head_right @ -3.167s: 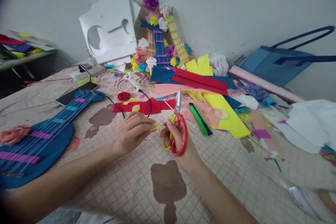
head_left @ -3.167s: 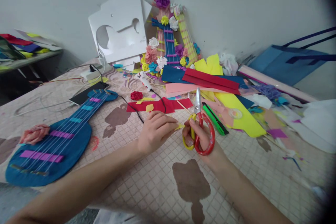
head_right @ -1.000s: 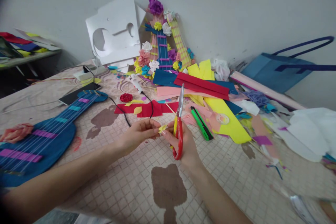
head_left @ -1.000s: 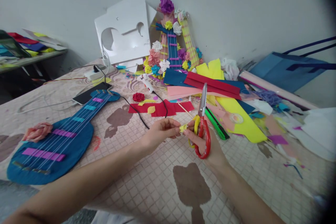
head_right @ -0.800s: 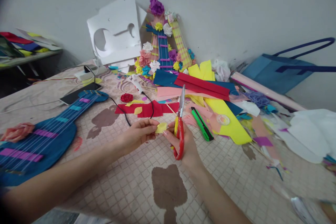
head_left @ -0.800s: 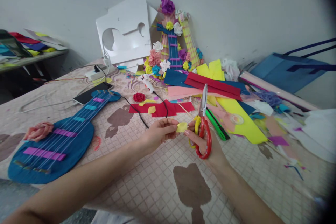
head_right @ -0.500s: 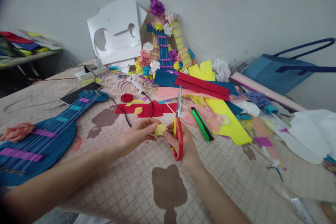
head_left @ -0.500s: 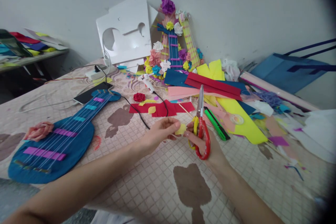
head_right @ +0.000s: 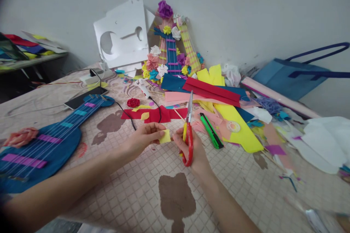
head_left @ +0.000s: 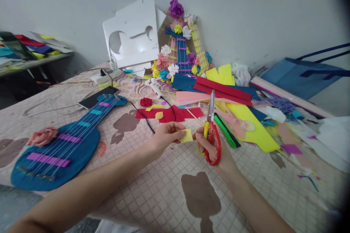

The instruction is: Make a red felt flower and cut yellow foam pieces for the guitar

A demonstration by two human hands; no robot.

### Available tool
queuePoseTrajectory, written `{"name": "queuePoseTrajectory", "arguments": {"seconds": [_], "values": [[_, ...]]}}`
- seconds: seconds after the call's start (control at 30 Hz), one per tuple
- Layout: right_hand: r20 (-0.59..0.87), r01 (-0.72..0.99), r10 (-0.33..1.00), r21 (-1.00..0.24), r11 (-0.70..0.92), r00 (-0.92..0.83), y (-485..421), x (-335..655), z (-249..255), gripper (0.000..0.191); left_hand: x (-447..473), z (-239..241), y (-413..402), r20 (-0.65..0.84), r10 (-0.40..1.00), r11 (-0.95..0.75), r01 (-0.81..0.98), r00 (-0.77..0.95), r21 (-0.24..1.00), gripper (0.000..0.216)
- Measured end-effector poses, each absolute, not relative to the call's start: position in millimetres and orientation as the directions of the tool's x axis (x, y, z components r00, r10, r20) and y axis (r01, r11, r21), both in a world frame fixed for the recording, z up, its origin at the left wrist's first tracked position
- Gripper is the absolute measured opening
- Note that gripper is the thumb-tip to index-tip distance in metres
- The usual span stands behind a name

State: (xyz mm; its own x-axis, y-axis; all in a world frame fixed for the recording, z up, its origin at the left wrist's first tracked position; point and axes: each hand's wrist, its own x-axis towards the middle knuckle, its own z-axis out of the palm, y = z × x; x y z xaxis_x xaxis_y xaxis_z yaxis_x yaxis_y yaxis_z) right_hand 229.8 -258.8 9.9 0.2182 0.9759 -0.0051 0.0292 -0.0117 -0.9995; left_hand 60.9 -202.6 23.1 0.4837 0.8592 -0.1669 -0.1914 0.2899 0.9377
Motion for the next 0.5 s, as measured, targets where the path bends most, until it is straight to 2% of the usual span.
{"name": "queuePoseTrajectory", "arguments": {"seconds": [0.17,0.33,0.5], "values": [[-0.017,-0.013,0.986,-1.0,-0.015,0.167,-260.7,224.0,9.5,0.034,62.8,20.7,-204.4,-0.108,0.862,0.223,-0.179,0.495,0.958,0.032],[-0.043,-0.001,0.974,-0.999,-0.044,0.223,-259.5,225.3,9.3,0.033,62.7,19.9,-205.3,-0.172,0.832,0.315,-0.194,0.528,0.929,0.033],[-0.039,-0.021,0.973,-0.999,-0.035,0.226,-257.7,228.2,7.2,0.031,63.7,19.5,-205.6,-0.227,0.78,0.349,-0.106,0.583,0.931,0.034]]}}
